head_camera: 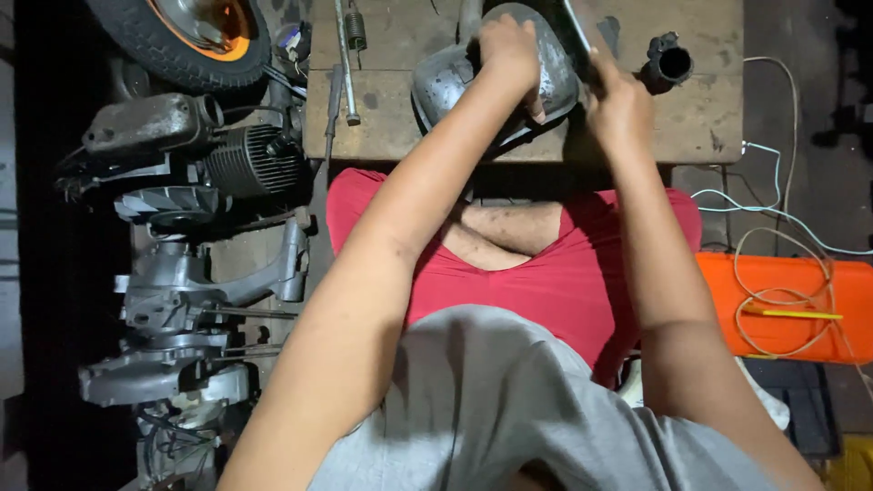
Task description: The person is using a wire brush to clean rust and grime off a metal motorcycle component on a wooden work surface.
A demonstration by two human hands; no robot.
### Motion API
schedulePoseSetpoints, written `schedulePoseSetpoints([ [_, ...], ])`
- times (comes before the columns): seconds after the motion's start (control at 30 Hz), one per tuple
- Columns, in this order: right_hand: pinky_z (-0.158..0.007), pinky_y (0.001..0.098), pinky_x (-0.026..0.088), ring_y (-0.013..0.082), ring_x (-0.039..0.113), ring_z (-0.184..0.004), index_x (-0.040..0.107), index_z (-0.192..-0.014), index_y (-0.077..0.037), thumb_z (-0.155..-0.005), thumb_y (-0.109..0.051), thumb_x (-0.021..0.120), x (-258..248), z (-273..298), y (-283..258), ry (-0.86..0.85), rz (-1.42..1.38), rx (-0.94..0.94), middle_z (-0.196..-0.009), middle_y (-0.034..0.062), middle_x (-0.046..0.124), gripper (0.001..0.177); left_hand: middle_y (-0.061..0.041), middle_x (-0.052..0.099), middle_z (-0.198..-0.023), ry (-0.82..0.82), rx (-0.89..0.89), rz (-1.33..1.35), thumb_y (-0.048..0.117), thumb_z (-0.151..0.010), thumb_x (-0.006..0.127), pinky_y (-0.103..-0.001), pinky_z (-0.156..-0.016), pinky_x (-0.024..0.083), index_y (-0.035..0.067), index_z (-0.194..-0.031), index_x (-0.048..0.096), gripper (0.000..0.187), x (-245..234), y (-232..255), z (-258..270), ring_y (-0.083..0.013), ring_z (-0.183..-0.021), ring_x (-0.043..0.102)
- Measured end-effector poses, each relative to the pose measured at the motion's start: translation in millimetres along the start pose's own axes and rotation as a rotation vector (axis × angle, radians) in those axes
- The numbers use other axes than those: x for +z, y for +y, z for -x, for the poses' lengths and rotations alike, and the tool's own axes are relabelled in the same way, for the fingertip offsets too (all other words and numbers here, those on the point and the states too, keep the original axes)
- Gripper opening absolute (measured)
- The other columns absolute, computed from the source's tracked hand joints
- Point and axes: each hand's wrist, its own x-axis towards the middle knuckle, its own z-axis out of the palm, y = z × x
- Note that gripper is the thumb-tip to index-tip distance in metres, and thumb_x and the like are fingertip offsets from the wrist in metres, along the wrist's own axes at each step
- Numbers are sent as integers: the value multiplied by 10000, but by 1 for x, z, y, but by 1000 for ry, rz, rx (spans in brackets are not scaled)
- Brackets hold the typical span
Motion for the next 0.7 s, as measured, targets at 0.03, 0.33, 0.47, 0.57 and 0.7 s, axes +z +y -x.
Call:
schedulePoseSetpoints([
  [0.03, -574, 478, 539, 384, 690, -692, 673, -1415, -180, -892, -59, 754, 6, -6, -2, -56, 53, 28, -916, 177, 740, 543, -184, 624, -1190, 28, 1, 9, 829, -264, 1009, -579, -922, 543, 53, -1322, 536, 1395, 1, -1, 2, -394, -1031, 654],
  [0.33, -528, 500, 518, 414, 674, -637, 626, -1421, -102, -952, -87, 717, -16, 26, -30, -6, 67, 97, -862, 215, 714, 478, -163, 605, -1166, 92, -7, 46, 832, -259, 1020, -524, -883, 530, 63, -1300, 539, 1381, 17, 2, 1, -361, -1018, 621],
  [0.47, -536, 509, 525, 419, 671, -647, 646, -1388, -110, -927, -35, 732, -1, 21, -14, 80, 6, 74, -847, 218, 725, 475, -125, 641, -1129, 117, -12, 54, 879, -247, 1009, -470, -841, 546, 91, -1289, 569, 1378, 19, -2, -3, -328, -962, 661],
  [0.57, -573, 492, 550, 392, 683, -683, 594, -1465, -153, -918, -43, 723, 17, 12, -14, 19, 47, 135, -885, 212, 714, 572, -122, 616, -1173, 94, -28, 52, 832, -276, 1023, -528, -850, 571, 100, -1301, 554, 1344, 12, -3, 2, -367, -1059, 626],
  [0.7, -615, 537, 547, 430, 697, -725, 539, -1508, -180, -982, -120, 656, 9, 18, -29, -69, 116, 192, -920, 228, 721, 542, -123, 629, -1135, 149, -53, 66, 833, -208, 1024, -449, -859, 541, 103, -1250, 575, 1350, 31, 4, -11, -317, -984, 625],
])
